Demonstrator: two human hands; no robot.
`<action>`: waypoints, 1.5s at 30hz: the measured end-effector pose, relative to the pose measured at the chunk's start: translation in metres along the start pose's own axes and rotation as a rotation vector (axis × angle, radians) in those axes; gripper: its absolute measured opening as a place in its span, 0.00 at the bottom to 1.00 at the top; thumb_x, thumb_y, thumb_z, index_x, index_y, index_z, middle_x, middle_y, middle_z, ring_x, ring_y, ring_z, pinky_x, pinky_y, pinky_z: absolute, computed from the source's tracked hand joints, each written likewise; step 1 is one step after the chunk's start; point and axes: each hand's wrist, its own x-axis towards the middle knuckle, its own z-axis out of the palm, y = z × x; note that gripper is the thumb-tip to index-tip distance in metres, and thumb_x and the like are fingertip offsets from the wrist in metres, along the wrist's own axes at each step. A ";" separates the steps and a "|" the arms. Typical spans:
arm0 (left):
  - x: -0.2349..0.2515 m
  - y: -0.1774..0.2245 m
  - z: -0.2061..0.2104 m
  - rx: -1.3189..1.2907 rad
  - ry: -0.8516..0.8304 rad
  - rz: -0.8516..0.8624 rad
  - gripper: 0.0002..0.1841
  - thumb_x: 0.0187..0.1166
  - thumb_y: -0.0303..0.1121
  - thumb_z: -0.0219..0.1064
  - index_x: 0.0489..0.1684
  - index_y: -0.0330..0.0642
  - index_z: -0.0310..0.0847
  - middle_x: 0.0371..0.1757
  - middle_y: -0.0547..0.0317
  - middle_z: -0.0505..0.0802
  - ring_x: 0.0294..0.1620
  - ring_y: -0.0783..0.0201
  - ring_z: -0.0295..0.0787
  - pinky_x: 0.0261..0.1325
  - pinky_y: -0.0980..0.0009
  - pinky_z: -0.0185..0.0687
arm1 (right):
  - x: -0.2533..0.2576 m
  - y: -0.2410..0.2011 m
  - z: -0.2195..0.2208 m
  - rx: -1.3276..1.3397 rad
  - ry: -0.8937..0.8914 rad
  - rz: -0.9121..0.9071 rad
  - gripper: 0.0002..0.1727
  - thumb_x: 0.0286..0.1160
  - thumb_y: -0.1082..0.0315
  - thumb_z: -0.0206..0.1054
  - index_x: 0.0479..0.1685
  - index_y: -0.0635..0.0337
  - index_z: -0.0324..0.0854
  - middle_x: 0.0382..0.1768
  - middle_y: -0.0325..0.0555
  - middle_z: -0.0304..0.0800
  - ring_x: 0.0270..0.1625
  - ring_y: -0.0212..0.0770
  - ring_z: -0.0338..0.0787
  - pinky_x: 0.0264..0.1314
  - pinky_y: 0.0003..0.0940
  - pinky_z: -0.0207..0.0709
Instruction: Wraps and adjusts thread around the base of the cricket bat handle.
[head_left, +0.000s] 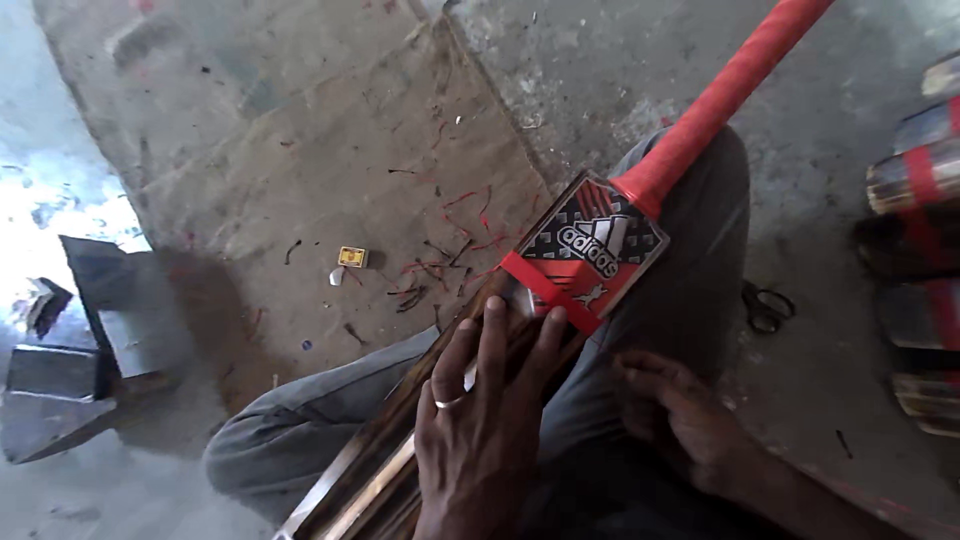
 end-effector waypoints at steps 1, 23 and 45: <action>0.001 -0.001 -0.001 -0.013 -0.004 0.002 0.40 0.71 0.51 0.71 0.88 0.89 0.58 0.92 0.58 0.63 0.83 0.48 0.69 0.59 0.50 0.80 | 0.001 0.000 0.000 0.018 -0.002 0.007 0.11 0.85 0.62 0.61 0.52 0.52 0.87 0.20 0.35 0.69 0.18 0.27 0.67 0.20 0.21 0.64; -0.004 -0.002 0.006 -0.139 -0.054 -0.107 0.50 0.67 0.65 0.70 0.94 0.60 0.55 0.95 0.49 0.56 0.91 0.37 0.55 0.73 0.24 0.59 | 0.026 -0.021 0.041 -0.233 -0.033 -0.120 0.12 0.86 0.60 0.60 0.55 0.48 0.89 0.23 0.37 0.72 0.20 0.27 0.66 0.22 0.21 0.62; 0.034 -0.065 -0.040 -1.367 -0.912 -0.204 0.53 0.63 0.32 0.80 0.89 0.89 0.54 0.64 0.65 0.90 0.51 0.63 0.93 0.49 0.61 0.95 | 0.004 -0.032 0.037 -0.247 -0.195 -0.246 0.11 0.87 0.63 0.60 0.49 0.51 0.89 0.23 0.36 0.76 0.20 0.24 0.70 0.23 0.19 0.68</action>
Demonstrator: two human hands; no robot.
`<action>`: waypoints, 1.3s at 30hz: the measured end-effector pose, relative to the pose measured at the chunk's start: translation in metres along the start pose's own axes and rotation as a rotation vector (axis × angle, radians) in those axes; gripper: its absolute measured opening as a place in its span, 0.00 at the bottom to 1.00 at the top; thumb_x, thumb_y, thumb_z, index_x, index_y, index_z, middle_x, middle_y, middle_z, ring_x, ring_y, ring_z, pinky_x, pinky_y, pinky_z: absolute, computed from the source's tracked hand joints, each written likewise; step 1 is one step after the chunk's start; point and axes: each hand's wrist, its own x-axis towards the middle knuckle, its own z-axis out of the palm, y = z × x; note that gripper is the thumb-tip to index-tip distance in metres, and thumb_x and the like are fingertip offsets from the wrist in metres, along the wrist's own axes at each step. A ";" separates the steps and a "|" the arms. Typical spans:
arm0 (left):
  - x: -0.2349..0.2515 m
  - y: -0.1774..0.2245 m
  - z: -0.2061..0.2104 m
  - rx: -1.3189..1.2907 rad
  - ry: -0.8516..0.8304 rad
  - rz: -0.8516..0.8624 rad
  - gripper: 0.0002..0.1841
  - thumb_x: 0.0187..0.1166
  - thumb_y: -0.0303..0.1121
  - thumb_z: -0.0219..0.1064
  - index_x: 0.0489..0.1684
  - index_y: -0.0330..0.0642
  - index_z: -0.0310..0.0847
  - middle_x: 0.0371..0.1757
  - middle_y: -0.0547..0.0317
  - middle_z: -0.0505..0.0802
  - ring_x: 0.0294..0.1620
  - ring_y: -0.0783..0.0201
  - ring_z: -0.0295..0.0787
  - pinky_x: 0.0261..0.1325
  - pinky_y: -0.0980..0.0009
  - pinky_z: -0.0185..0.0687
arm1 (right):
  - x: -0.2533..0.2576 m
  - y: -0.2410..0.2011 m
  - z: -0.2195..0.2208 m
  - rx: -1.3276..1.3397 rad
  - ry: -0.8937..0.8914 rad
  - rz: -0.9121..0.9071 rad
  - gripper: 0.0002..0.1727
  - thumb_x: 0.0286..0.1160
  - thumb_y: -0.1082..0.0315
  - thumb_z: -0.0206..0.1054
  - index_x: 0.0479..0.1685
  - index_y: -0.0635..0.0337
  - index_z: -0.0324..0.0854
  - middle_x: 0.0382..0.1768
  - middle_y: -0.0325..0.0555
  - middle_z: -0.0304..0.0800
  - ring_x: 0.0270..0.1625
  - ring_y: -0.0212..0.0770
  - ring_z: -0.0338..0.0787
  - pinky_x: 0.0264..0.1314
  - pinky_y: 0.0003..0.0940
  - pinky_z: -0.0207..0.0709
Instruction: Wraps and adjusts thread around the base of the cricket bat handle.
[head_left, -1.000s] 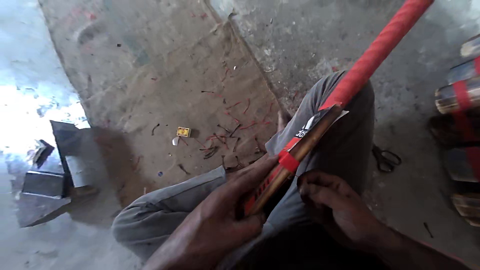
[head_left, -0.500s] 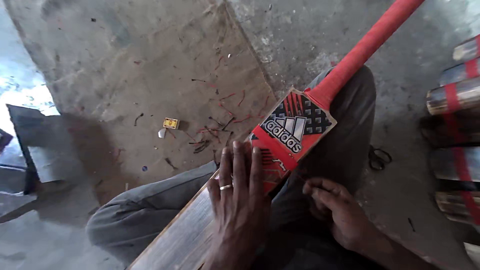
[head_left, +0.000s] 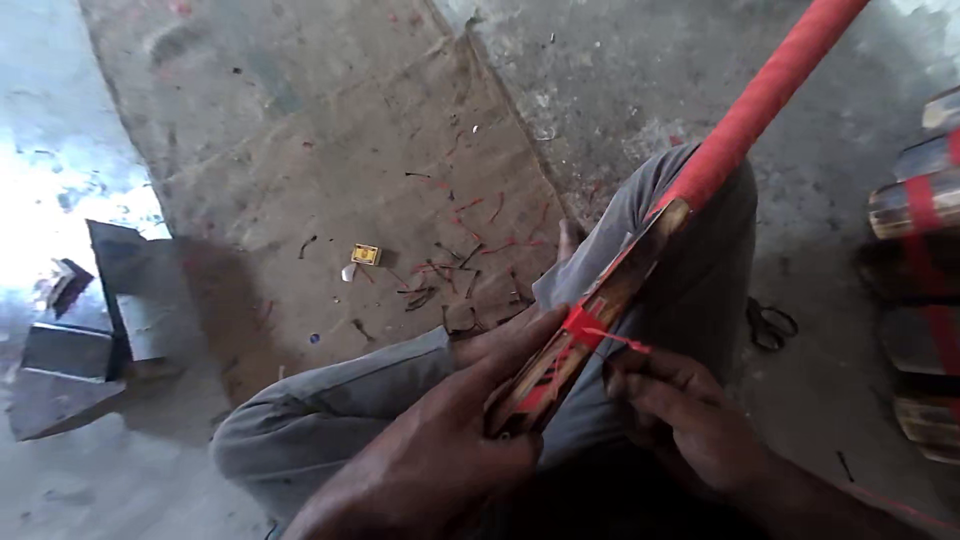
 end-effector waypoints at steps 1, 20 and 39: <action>0.004 -0.004 -0.006 -0.024 -0.044 0.038 0.51 0.67 0.32 0.78 0.90 0.86 0.54 0.66 0.65 0.90 0.53 0.63 0.93 0.52 0.61 0.95 | 0.004 -0.001 0.001 -0.007 0.022 0.021 0.11 0.86 0.63 0.60 0.48 0.49 0.89 0.22 0.35 0.75 0.20 0.24 0.70 0.23 0.19 0.67; 0.031 -0.050 0.080 1.416 0.996 0.125 0.38 0.79 0.54 0.64 0.93 0.70 0.57 0.93 0.71 0.62 0.86 0.60 0.67 0.70 0.52 0.71 | -0.023 0.032 -0.023 0.112 0.194 0.188 0.10 0.85 0.62 0.63 0.52 0.50 0.90 0.24 0.36 0.75 0.20 0.26 0.69 0.21 0.20 0.65; -0.010 0.008 0.010 0.522 0.338 0.232 0.44 0.64 0.41 0.76 0.86 0.88 0.62 0.78 0.80 0.79 0.59 0.73 0.87 0.49 0.62 0.94 | -0.002 0.003 0.001 0.132 -0.005 0.055 0.10 0.87 0.63 0.61 0.49 0.54 0.87 0.22 0.38 0.73 0.19 0.27 0.68 0.22 0.22 0.66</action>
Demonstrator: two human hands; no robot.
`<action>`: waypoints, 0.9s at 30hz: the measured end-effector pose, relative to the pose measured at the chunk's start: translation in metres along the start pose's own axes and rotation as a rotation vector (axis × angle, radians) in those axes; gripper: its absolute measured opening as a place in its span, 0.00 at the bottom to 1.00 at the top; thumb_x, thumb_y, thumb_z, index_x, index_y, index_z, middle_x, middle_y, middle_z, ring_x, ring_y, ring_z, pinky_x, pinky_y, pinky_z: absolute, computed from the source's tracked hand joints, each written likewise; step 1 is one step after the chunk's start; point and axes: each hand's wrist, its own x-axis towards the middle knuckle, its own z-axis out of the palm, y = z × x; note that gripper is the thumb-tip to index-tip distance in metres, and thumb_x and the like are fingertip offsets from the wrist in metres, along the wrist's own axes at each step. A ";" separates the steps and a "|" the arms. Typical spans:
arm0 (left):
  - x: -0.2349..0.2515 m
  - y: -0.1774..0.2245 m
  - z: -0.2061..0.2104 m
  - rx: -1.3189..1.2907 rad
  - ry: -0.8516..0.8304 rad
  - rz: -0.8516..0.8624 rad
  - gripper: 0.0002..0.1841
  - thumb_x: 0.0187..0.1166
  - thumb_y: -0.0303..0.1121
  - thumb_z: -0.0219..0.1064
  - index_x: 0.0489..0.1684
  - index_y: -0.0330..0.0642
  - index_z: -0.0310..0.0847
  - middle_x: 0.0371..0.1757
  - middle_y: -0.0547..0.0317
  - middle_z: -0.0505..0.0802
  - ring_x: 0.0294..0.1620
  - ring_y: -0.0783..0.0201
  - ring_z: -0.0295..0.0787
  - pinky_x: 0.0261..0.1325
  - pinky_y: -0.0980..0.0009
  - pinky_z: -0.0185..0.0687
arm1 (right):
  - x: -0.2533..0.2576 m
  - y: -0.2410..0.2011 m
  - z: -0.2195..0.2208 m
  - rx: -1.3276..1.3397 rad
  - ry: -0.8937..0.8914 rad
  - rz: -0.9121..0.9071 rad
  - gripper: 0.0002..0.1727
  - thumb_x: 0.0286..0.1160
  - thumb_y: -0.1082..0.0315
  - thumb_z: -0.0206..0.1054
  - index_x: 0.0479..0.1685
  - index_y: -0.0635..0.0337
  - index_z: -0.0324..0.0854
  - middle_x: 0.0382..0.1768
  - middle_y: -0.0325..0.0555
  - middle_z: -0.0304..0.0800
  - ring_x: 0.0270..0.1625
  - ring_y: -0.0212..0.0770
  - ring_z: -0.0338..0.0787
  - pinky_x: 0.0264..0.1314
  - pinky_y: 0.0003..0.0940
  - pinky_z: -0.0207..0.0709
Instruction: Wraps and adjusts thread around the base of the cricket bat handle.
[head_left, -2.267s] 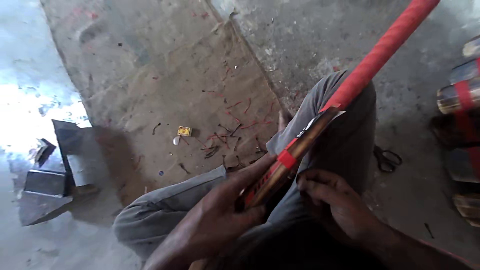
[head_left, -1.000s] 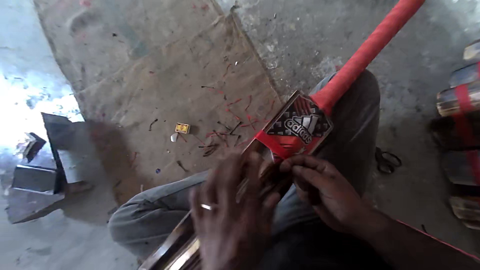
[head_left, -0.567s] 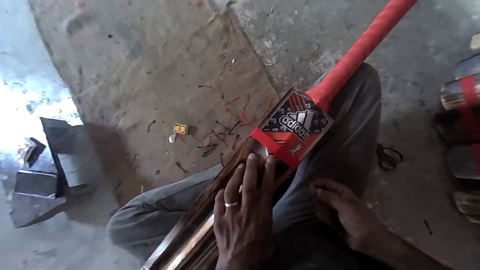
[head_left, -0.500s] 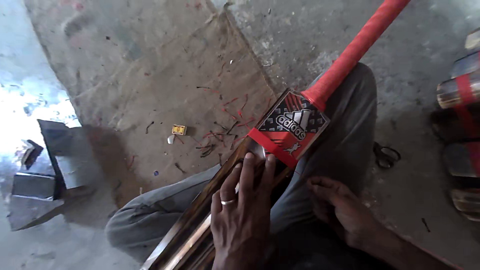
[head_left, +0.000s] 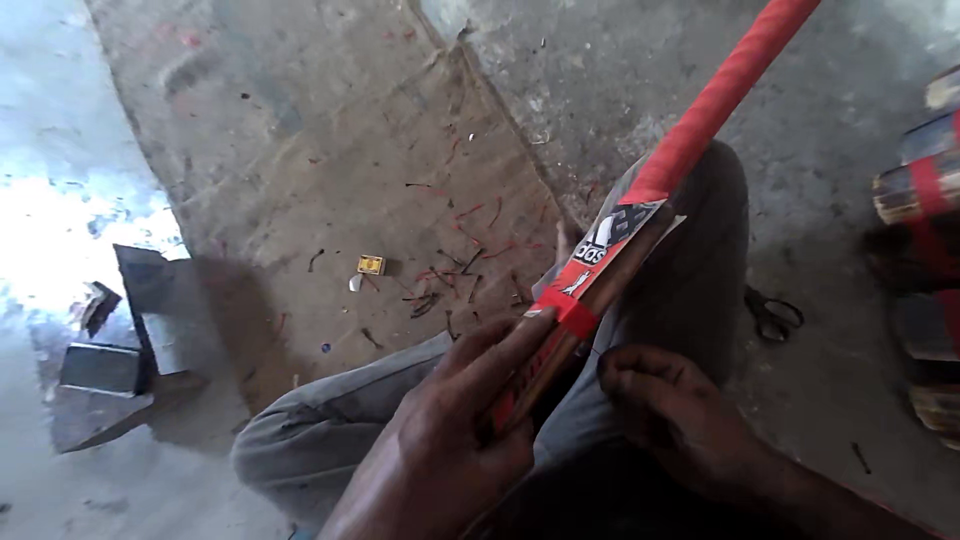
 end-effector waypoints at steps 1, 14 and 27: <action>0.002 -0.005 -0.004 -0.136 -0.072 -0.023 0.44 0.66 0.39 0.76 0.87 0.84 0.62 0.75 0.79 0.82 0.57 0.71 0.89 0.50 0.63 0.94 | 0.002 -0.002 0.002 -0.008 0.008 -0.008 0.10 0.87 0.62 0.61 0.49 0.54 0.87 0.23 0.39 0.74 0.19 0.27 0.69 0.22 0.22 0.66; 0.018 -0.027 0.106 0.794 0.484 -0.104 0.47 0.74 0.57 0.69 0.97 0.63 0.47 0.97 0.52 0.48 0.94 0.43 0.47 0.78 0.31 0.61 | 0.018 0.011 -0.006 -0.176 0.227 0.126 0.13 0.85 0.60 0.60 0.56 0.47 0.89 0.21 0.36 0.69 0.19 0.28 0.66 0.21 0.22 0.64; 0.013 -0.032 0.060 0.448 0.309 0.108 0.43 0.71 0.45 0.71 0.91 0.81 0.56 0.94 0.63 0.61 0.92 0.49 0.57 0.75 0.37 0.74 | -0.013 0.001 -0.019 -0.613 0.115 -0.206 0.14 0.88 0.64 0.56 0.53 0.52 0.89 0.30 0.36 0.84 0.22 0.28 0.73 0.22 0.22 0.69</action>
